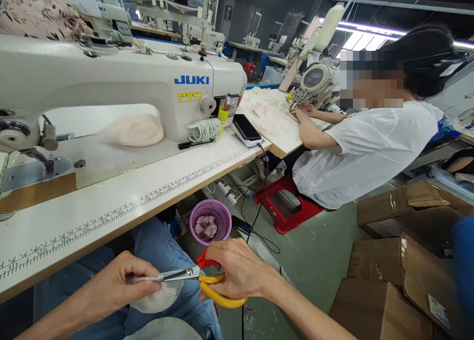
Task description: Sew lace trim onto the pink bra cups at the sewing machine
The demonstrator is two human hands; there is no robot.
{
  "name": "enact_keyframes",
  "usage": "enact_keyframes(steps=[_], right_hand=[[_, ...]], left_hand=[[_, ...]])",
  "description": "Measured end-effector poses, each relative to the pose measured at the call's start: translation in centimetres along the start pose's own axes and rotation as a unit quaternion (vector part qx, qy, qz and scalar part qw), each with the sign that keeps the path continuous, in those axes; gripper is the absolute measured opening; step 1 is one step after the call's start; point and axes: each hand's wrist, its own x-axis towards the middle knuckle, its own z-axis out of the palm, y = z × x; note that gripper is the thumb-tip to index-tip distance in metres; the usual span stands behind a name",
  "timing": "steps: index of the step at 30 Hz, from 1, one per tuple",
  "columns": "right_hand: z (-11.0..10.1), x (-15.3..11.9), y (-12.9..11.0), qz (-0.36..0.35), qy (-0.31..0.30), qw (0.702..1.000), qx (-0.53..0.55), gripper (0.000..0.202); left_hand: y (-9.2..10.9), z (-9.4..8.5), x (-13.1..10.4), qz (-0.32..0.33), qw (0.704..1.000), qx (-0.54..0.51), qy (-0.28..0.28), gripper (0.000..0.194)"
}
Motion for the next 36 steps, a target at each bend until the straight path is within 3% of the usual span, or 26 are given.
enact_keyframes(steps=[8, 23, 28, 36], right_hand=[[1.3, 0.3, 0.7, -0.008, 0.032, 0.999, -0.027, 0.040], [0.6, 0.5, -0.3, 0.010, 0.008, 1.000, -0.025, 0.042], [1.2, 1.0, 0.2, 0.000, 0.009, 0.998, -0.060, 0.034], [0.9, 1.1, 0.4, 0.008, -0.001, 1.000, -0.001, 0.042]], left_hand=[[-0.8, 0.2, 0.0, -0.004, 1.000, -0.013, 0.004, 0.037], [-0.4, 0.4, 0.4, -0.019, 1.000, -0.005, 0.005, 0.035], [-0.7, 0.5, 0.3, -0.023, 1.000, -0.005, 0.014, 0.034], [-0.7, 0.4, 0.0, -0.042, 0.998, -0.034, 0.011, 0.038]])
